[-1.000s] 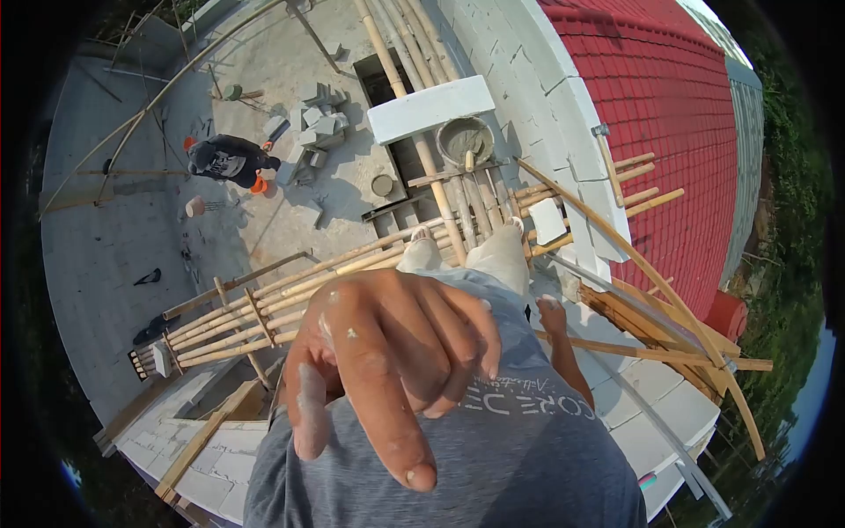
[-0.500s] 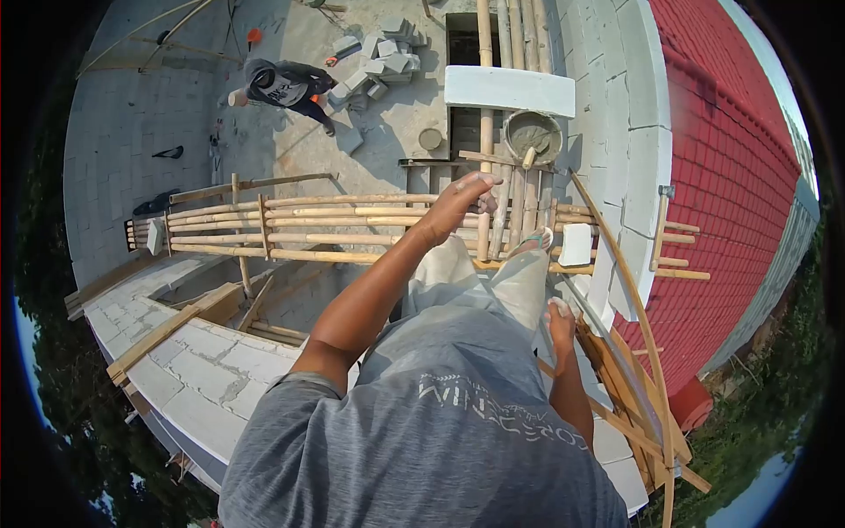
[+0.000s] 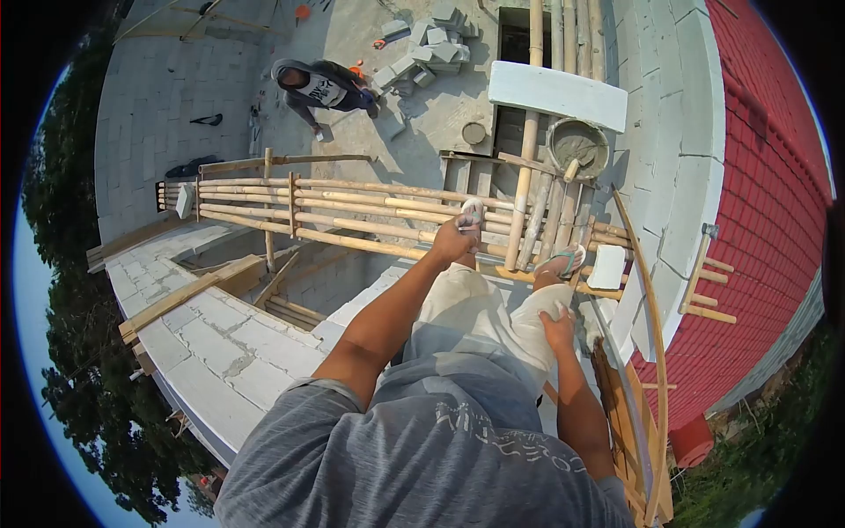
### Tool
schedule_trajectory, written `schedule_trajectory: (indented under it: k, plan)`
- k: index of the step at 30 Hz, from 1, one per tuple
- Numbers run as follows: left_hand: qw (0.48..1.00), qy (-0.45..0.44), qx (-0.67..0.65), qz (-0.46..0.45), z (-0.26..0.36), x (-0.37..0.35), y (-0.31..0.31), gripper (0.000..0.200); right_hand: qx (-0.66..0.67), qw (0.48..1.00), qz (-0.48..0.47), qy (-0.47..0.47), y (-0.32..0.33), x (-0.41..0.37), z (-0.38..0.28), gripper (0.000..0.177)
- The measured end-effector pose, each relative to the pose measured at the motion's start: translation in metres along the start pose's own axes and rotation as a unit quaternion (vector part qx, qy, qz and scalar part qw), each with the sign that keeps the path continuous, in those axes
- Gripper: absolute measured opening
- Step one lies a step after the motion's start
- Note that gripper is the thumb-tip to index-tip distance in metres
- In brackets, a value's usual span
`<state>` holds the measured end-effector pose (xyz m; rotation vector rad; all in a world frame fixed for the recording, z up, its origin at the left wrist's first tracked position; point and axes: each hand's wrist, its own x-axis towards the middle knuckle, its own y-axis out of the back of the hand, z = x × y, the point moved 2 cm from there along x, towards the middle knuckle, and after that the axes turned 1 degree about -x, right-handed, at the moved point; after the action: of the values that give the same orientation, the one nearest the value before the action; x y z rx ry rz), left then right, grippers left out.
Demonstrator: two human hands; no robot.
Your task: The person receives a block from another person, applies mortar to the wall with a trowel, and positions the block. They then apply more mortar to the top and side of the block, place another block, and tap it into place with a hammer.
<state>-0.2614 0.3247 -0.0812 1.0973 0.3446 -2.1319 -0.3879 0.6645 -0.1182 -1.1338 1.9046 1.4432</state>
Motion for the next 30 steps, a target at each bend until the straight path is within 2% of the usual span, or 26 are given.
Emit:
schedule_trajectory:
  k: [1,3,4,6,8,10,14,21,23,25,27,30]
  plan:
    - [1.000,-0.003,0.002,0.004,-0.014,0.010,0.000,0.048,-0.012,1.000,-0.003,-0.003,0.001,-0.001,-0.002,0.078]
    - [0.990,-0.058,0.111,0.060,-0.050,0.038,0.005,0.057,-0.023,1.000,-0.005,-0.004,0.000,0.001,-0.005,0.080]
    - [0.992,-0.055,0.107,0.035,-0.054,0.045,0.005,0.062,-0.018,1.000,-0.006,-0.016,-0.001,0.000,-0.004,0.085]
    - [0.992,-0.045,0.108,0.049,-0.063,0.060,0.004,0.058,-0.013,1.000,-0.005,-0.024,-0.006,0.009,-0.008,0.090]
    - [0.992,-0.031,0.111,0.060,-0.075,0.069,0.005,0.054,-0.073,0.994,-0.023,-0.073,-0.015,0.013,-0.009,0.102]
    - [0.998,0.031,-0.049,0.032,-0.071,0.069,0.003,0.046,-0.108,0.989,-0.038,-0.098,-0.020,0.015,-0.015,0.106]
    - [0.993,0.050,-0.094,0.051,-0.060,0.066,0.002,0.033,-0.168,0.975,-0.060,-0.130,-0.023,0.026,-0.017,0.115]
    - [0.988,0.061,-0.100,0.097,-0.077,0.088,0.019,0.034,-0.177,0.977,-0.061,-0.102,-0.023,0.038,-0.008,0.116]
    - [0.990,0.070,-0.095,0.081,-0.088,0.101,0.027,0.044,-0.208,0.969,-0.049,-0.123,-0.025,0.041,-0.009,0.116]
    - [0.988,0.076,-0.102,0.088,-0.096,0.115,0.031,0.043,-0.210,0.969,-0.051,-0.123,-0.018,0.036,-0.025,0.110]
    - [0.984,0.073,-0.099,0.127,-0.095,0.120,0.035,0.035,-0.209,0.969,-0.043,-0.125,-0.015,0.031,-0.030,0.102]
    - [0.980,0.068,-0.140,0.126,-0.114,0.146,0.039,0.039,-0.185,0.966,-0.054,-0.173,-0.006,0.025,-0.047,0.096]
